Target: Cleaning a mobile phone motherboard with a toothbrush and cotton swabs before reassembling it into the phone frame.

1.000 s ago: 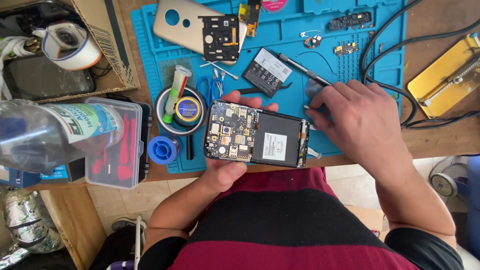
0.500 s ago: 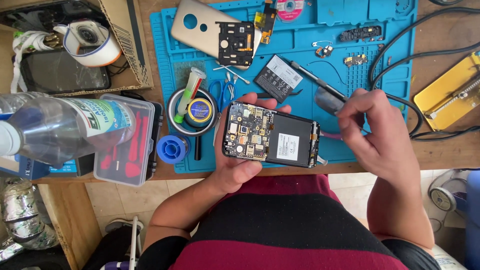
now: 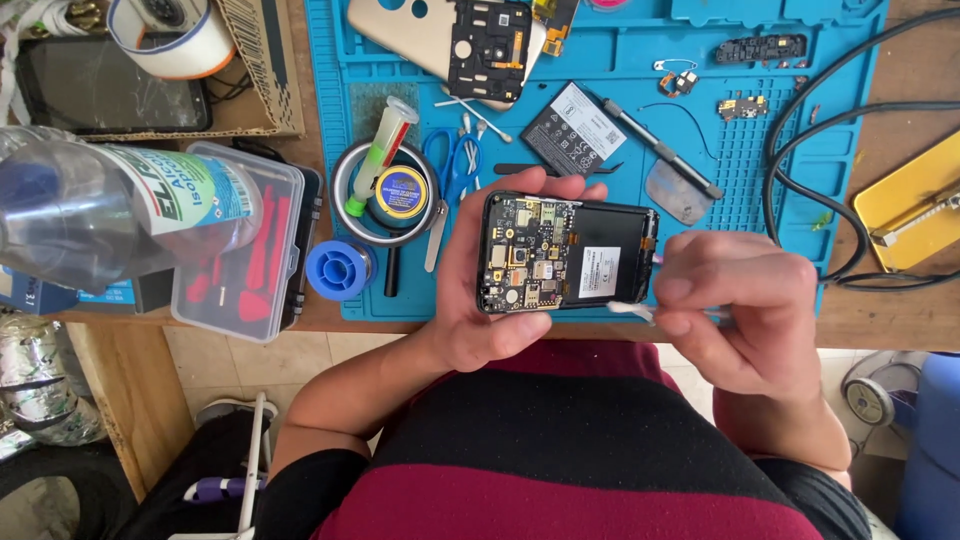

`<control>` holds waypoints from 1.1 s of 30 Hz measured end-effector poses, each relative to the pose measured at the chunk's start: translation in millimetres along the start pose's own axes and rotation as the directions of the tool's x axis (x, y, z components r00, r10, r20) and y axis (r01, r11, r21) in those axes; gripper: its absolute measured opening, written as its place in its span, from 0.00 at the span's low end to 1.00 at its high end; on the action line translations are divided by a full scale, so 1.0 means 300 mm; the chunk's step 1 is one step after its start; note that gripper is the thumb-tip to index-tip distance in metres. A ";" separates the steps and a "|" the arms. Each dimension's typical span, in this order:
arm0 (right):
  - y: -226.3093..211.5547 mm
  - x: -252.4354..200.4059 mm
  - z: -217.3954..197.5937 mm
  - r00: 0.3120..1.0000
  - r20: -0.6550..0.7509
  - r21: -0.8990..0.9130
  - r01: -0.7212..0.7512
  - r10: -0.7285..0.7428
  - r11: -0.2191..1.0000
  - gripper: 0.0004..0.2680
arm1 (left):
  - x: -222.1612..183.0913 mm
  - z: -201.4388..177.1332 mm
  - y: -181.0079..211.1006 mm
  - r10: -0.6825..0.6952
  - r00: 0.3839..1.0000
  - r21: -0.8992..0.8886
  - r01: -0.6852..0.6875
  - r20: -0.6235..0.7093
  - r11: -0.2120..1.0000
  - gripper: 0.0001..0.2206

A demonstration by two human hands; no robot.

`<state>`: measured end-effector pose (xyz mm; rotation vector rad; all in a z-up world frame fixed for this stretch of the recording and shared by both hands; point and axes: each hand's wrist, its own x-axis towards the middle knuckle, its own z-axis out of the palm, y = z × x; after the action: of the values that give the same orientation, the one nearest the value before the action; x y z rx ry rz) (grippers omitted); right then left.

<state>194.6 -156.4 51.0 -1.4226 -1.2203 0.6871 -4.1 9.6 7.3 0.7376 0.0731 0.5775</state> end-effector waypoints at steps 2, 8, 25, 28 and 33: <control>0.037 -0.019 -0.007 0.999 -0.014 0.008 -0.033 0.034 0.999 0.04 | 0.001 -0.002 -0.002 0.007 1.000 0.012 -0.007 0.007 1.000 0.37; 0.028 0.012 -0.018 0.986 0.163 -0.108 0.043 -0.025 0.993 0.06 | 0.007 -0.005 0.005 -0.001 1.000 0.025 0.000 0.024 1.000 0.37; 0.003 -0.006 -0.016 0.985 0.087 -0.319 -0.111 0.146 0.941 0.06 | -0.002 -0.006 0.006 -0.001 0.999 -0.007 0.001 0.036 1.000 0.37; -0.011 -0.018 -0.019 0.980 0.123 -0.399 -0.093 0.154 0.912 0.08 | 0.002 -0.009 0.001 0.012 0.999 0.028 -0.013 0.037 1.000 0.36; -0.040 0.038 -0.006 0.979 0.206 -0.551 0.105 0.013 0.828 0.07 | -0.004 -0.010 -0.010 0.023 0.997 0.035 -0.025 0.070 0.999 0.36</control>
<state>196.1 -147.9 65.2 -1.8257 -1.7083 0.4576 -4.5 9.2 3.0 0.7937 0.0107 0.5742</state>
